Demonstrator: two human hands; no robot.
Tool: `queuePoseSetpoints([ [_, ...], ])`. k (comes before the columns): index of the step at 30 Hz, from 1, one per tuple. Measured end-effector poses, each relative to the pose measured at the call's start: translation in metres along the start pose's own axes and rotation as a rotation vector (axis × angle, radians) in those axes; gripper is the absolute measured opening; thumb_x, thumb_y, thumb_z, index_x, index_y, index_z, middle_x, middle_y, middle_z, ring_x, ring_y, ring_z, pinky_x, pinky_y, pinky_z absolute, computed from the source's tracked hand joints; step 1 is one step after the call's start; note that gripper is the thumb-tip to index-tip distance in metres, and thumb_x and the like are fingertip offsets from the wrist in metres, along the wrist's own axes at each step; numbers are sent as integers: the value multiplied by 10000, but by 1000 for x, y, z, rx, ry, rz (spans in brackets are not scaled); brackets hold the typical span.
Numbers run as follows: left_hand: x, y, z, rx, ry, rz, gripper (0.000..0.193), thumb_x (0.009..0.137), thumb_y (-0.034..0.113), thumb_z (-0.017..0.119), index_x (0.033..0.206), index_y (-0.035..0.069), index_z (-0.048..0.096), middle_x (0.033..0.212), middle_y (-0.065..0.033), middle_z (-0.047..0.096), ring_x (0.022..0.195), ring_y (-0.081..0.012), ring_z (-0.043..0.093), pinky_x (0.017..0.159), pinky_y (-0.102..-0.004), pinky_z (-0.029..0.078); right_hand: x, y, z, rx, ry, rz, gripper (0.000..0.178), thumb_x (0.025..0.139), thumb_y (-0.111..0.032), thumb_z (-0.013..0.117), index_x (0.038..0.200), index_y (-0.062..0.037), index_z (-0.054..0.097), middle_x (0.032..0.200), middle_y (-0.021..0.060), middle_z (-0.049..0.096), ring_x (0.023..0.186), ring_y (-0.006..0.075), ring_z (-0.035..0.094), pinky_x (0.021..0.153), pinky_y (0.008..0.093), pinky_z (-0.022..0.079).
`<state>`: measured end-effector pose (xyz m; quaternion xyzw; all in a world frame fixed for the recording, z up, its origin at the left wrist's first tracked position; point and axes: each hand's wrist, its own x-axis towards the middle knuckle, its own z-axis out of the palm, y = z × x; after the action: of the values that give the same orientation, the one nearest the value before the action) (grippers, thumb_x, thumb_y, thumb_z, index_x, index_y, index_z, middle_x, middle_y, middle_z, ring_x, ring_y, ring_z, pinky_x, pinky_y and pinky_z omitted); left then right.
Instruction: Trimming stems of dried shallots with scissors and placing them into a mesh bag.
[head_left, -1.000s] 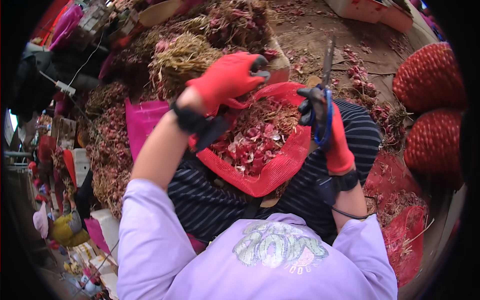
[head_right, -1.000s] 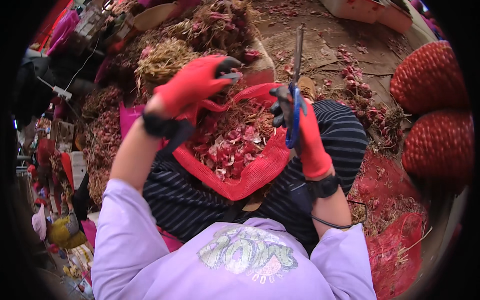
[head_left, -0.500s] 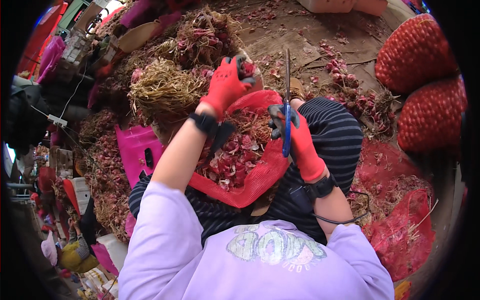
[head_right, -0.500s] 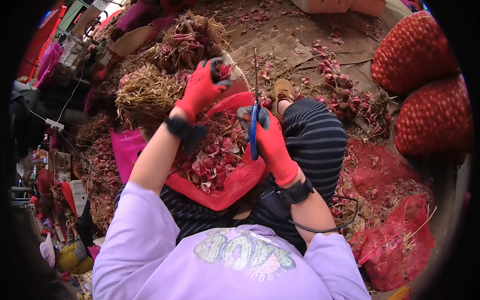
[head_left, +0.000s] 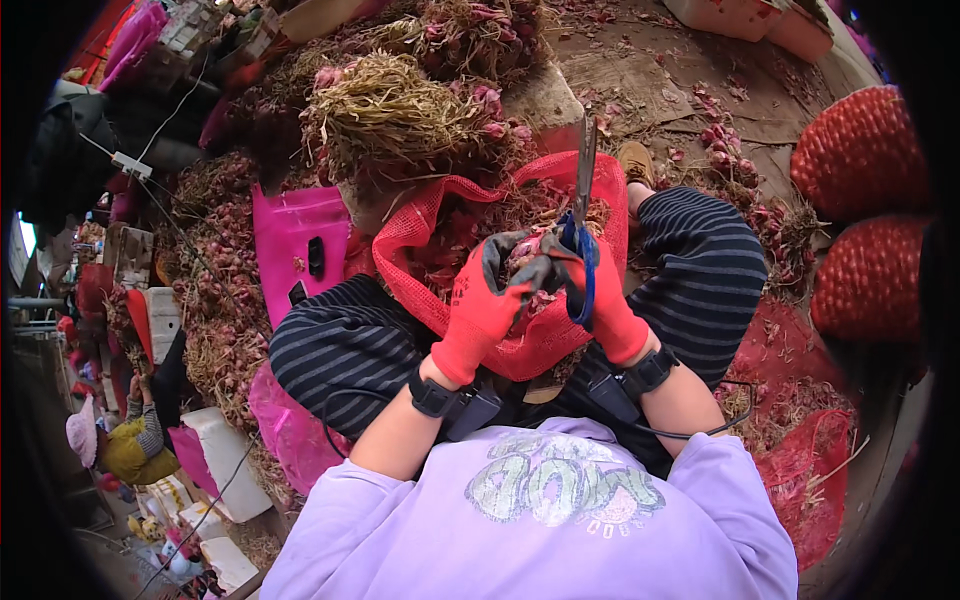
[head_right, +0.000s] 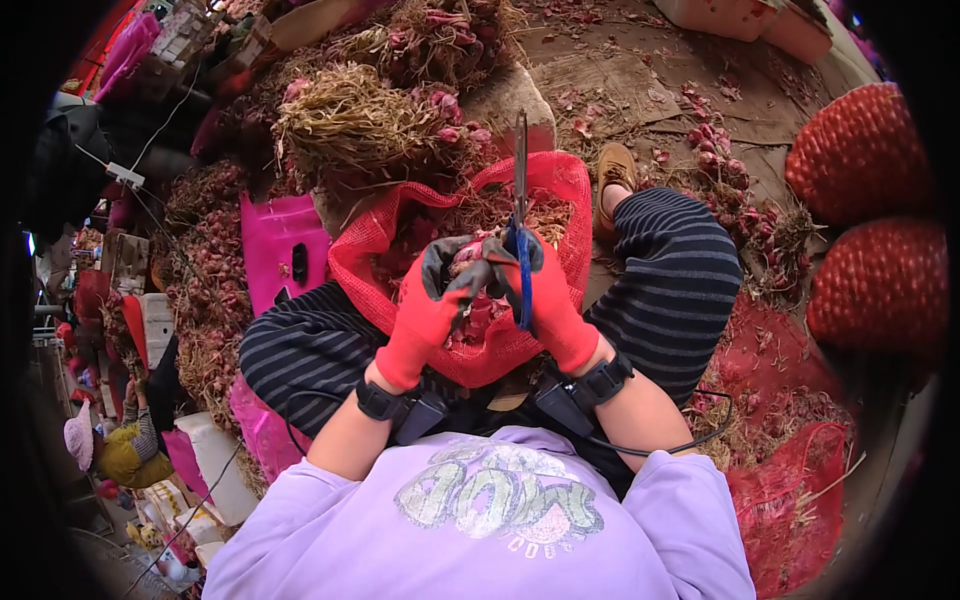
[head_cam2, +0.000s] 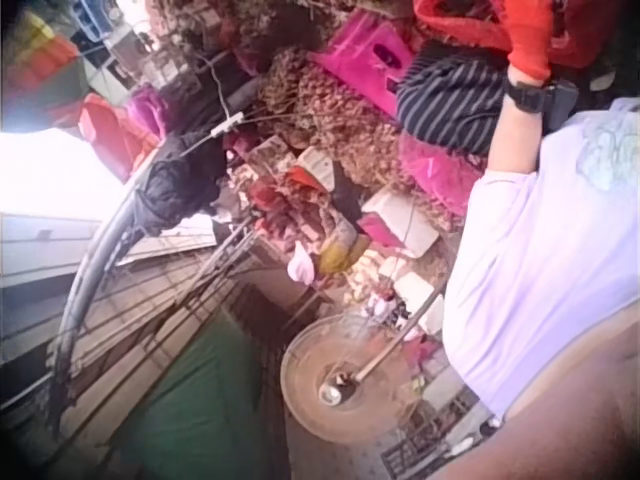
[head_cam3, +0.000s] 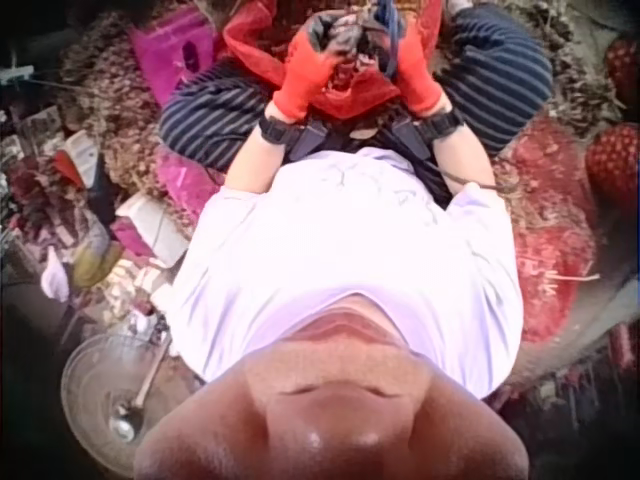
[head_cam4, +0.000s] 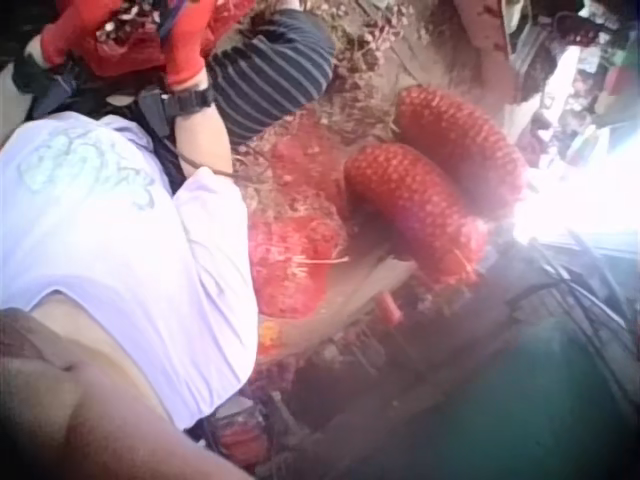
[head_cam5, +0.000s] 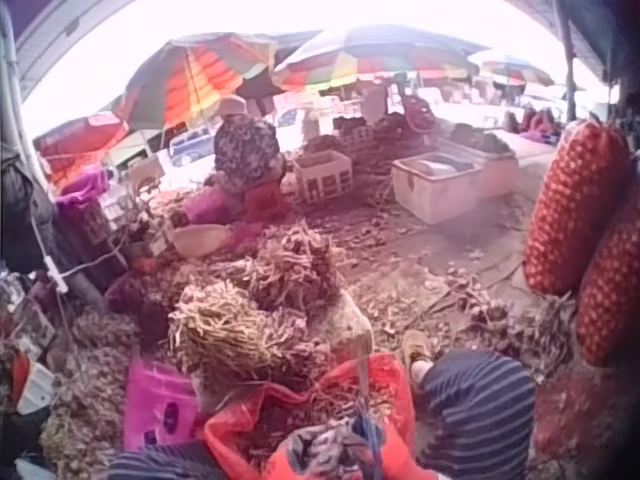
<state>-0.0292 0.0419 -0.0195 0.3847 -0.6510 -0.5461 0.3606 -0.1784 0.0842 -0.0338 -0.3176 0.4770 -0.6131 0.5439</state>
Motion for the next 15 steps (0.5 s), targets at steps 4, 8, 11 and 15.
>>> queuePoseSetpoints([
  [4, -2, 0, 1, 242, 49, 202, 297, 799, 34, 512, 1091, -12, 536, 1038, -99, 591, 952, -187, 569, 842, -312, 443, -6, 11, 5, 142, 118, 122, 134, 831, -97, 609, 942, -30, 576, 770, -5, 560, 633, 52, 505, 550, 200, 414],
  [8, 0, -20, 0, 471, 37, 310, 222, 847, 110, 524, 1027, -14, 566, 981, -92, 621, 887, -191, 586, 789, -321, 462, -8, 35, 3, 151, 97, 208, 156, 833, -104, 608, 969, -38, 569, 762, 0, 556, 605, 54, 505, 514, 206, 413],
  [11, 0, -30, 4, 122, 114, 65, 227, 907, 183, 495, 986, -13, 575, 927, -76, 638, 806, -161, 590, 730, -300, 475, -9, 38, 13, 74, 141, 145, 164, 824, -110, 623, 965, -46, 568, 764, 5, 563, 601, 55, 511, 491, 210, 411],
  [15, 9, -23, -2, -402, 114, -288, 262, 941, 227, 457, 980, 4, 590, 885, -70, 646, 729, -102, 589, 643, -243, 474, -12, 12, 28, -52, 168, 190, 163, 806, -112, 646, 930, -40, 568, 773, 13, 576, 637, 62, 531, 527, 220, 430],
])
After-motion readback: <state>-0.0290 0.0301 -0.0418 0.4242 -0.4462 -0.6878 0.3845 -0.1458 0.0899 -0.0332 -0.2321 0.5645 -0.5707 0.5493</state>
